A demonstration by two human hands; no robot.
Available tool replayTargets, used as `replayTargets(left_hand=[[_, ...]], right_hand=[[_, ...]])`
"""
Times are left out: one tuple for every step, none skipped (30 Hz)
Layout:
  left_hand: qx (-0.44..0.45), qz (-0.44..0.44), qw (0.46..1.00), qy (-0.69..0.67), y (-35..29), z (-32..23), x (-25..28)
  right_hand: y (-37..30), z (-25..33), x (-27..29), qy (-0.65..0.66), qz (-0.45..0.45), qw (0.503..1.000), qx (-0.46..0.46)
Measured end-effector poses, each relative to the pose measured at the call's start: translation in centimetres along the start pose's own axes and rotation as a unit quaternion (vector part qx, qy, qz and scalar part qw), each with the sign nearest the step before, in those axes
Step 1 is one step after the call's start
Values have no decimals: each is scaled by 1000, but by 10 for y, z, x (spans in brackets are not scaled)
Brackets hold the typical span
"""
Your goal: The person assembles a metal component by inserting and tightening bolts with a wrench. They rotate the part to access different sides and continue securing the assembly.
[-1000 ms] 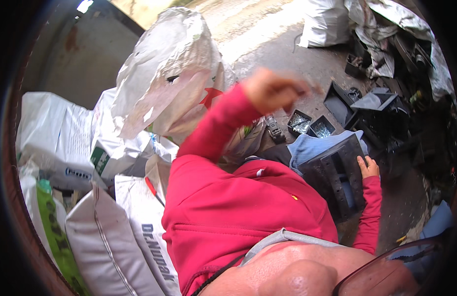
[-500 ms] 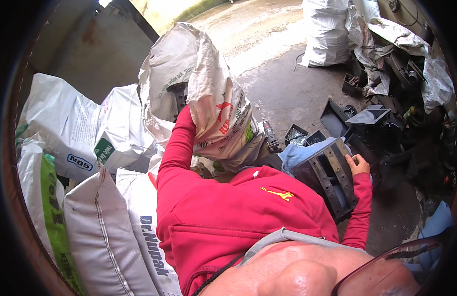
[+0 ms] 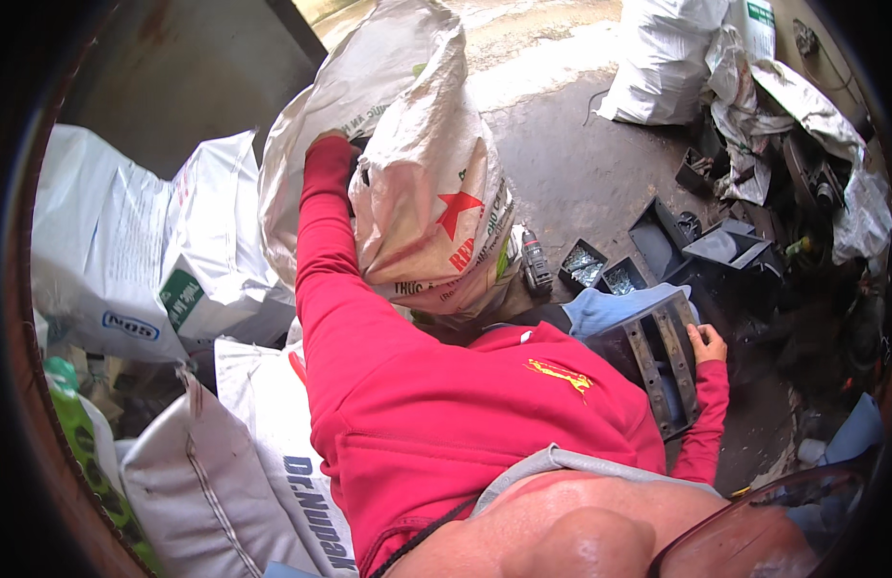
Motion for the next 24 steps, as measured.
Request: replayTargets(left_hand=[[-10, 23, 1000, 4, 12, 5, -13], [14, 14, 1000, -4, 15, 23, -23], [31, 0, 999, -15, 19, 29, -32], [40, -16, 999, -32, 24, 29, -39], [44, -9, 999, -25, 26, 15, -47], [79, -24, 995, -47, 35, 32, -45], [61, -14, 997, -40, 46, 62, -41], [-19, -14, 999, -31, 52, 68, -46], [-42, -1, 999, -30, 56, 61, -55], [-39, 2, 999, -23, 61, 49, -59], [-36, 0, 999, -13, 63, 43, -59], [-29, -1, 1000, -6, 61, 45, -68], [-27, -7, 1000, 4, 62, 42, -65], [-25, -19, 999, 15, 65, 39, -57], [-25, -33, 999, 24, 64, 37, -48], [-24, -48, 998, 40, 60, 41, -44], [-30, -63, 996, 55, 58, 40, -40], [-43, -81, 993, 69, 56, 37, -39], [-54, -101, 990, 82, 53, 34, -38], [-63, -126, 986, 91, 44, 34, -35], [-69, -157, 981, 93, 34, 26, -27], [-69, -199, 973, 94, 18, 24, -6], [-68, -247, 962, 99, -2, 19, 23], [-63, -298, 948, 96, -23, 10, 54]], right_hand=[[1, 0, 0, -3, -7, 1000, 6], [0, 12, -5, 1, 12, 1000, 5], [0, 20, -4, 5, 23, 1000, 2], [1, 21, -2, 2, 20, 1000, -2], [1, 18, 3, -8, 14, 1000, -8], [1, 18, -2, -1, 16, 1000, -11], [4, 17, -13, -1, 35, 999, -18], [0, 23, -10, 2, 31, 999, -32], [-7, 27, -4, 2, 26, 998, -49], [-11, 22, 0, 10, 17, 997, -68], [-15, 22, 4, 17, 14, 997, -77], [-19, 25, 9, 16, 17, 995, -93], [-23, 25, 13, 19, 21, 993, -111], [-22, 18, 14, 16, -11, 996, -86], [-23, 8, 12, 11, -35, 997, -65], [-21, 24, 17, 22, 17, 996, -82], [-19, 24, 16, 8, 4, 997, -76], [-16, 22, 11, 8, -9, 999, -34], [-11, 19, 5, 22, 9, 999, -32], [-3, 11, -5, 43, 48, 997, -34], [4, 1, -11, 66, 78, 994, -40], [8, 1, -12, 90, 87, 992, -20], [12, 5, -12, 84, 80, 993, -4], [17, 6, -15, 93, 90, 991, -16]])
Point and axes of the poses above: each hand's wrist, its own y-axis towards the middle knuckle, its own x-axis out of the back of the hand, z = x × y, the point moved 7 cm from there along y, towards the middle knuckle, and after that the axes turned 10 degrees about -x, right-handed, at the moved point
